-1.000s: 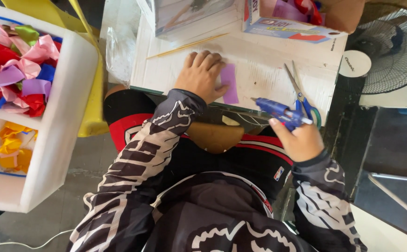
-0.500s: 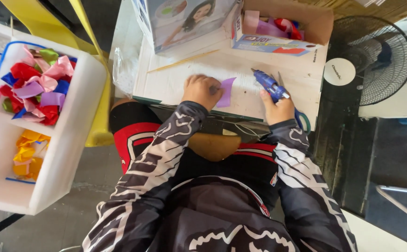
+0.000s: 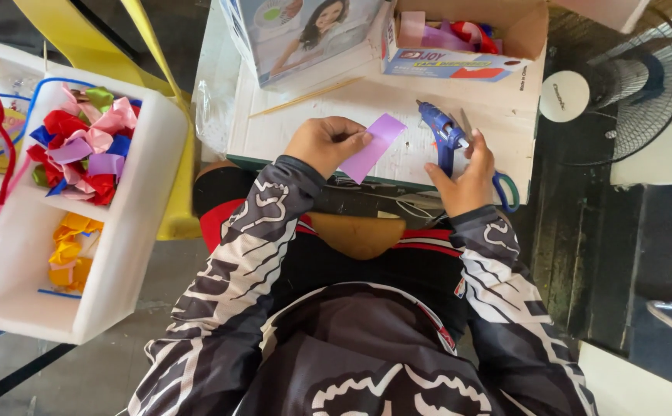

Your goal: The person folds a purple paper petal, trims its edges with scissors, and applies hot glue to secure the shape. They repeat this process to form multiple petals and place the finished pieces into a box.

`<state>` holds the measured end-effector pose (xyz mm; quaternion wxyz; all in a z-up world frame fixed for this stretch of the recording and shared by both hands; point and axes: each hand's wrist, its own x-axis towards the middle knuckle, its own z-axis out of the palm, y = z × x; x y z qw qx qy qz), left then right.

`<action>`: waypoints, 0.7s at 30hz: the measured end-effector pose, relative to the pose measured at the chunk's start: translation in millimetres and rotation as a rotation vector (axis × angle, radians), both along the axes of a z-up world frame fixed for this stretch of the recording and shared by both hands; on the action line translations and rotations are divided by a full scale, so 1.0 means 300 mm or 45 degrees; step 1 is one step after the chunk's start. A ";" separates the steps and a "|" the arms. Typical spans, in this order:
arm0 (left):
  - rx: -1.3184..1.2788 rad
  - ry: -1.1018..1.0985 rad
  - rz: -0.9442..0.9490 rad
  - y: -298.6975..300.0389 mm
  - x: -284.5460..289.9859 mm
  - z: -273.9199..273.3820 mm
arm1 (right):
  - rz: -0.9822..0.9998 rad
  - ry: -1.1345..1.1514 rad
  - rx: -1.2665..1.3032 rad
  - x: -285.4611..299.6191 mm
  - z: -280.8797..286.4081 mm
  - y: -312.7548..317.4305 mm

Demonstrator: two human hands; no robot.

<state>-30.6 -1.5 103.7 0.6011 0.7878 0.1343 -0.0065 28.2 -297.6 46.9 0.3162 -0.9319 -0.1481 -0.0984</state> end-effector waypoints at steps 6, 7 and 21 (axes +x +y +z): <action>0.136 -0.002 -0.089 0.016 -0.019 0.024 | 0.011 -0.145 0.128 -0.029 0.047 0.000; 0.136 0.003 -0.087 0.023 -0.012 0.014 | 0.013 -0.140 0.128 -0.033 0.075 0.013; 0.632 0.125 -0.488 0.084 0.099 -0.039 | 0.505 0.236 0.190 0.016 0.168 0.276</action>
